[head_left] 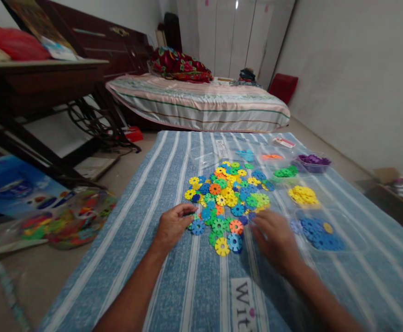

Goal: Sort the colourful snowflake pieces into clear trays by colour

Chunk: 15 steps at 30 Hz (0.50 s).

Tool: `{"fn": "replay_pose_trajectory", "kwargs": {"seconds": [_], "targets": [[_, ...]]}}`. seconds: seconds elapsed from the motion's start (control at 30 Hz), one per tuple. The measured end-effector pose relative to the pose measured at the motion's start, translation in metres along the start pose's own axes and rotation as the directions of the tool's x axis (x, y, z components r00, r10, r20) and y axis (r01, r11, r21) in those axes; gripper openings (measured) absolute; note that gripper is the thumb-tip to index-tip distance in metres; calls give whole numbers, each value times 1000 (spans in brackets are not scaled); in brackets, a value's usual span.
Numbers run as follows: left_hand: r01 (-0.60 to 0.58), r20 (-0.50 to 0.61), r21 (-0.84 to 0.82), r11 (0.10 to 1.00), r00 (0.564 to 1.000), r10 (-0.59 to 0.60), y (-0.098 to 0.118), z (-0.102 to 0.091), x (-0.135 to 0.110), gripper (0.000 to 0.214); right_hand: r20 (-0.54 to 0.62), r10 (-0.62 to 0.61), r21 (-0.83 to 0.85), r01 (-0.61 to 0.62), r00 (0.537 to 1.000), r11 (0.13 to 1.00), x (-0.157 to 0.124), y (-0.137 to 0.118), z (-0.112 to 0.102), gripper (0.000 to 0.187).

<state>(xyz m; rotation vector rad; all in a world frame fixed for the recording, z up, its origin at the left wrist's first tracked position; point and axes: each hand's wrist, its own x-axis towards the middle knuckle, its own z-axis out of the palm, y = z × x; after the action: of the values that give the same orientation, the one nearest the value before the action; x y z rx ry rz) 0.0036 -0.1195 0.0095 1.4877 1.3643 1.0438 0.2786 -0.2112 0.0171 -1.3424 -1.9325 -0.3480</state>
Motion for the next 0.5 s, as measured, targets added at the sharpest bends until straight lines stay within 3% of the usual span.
{"fn": "replay_pose_trajectory", "kwargs": {"seconds": [0.1,0.23,0.37,0.5], "targets": [[9,-13,-24,1000,1000,-9,-3,-1,0,30,162,-63,122,44,985,992,-2,-41,24,8],[27,-28,-81,996,999,-29,-4,-1,1,30,329,-50,83,24,943,996,-7,-64,39,29],[41,-25,-88,995,999,-44,-3,-2,2,30,310,-74,62,58,948,996,-12,-62,48,27],[53,-29,-61,997,998,-55,-1,-3,4,28,180,-109,113,90,978,989,-13,-59,51,6]]}}
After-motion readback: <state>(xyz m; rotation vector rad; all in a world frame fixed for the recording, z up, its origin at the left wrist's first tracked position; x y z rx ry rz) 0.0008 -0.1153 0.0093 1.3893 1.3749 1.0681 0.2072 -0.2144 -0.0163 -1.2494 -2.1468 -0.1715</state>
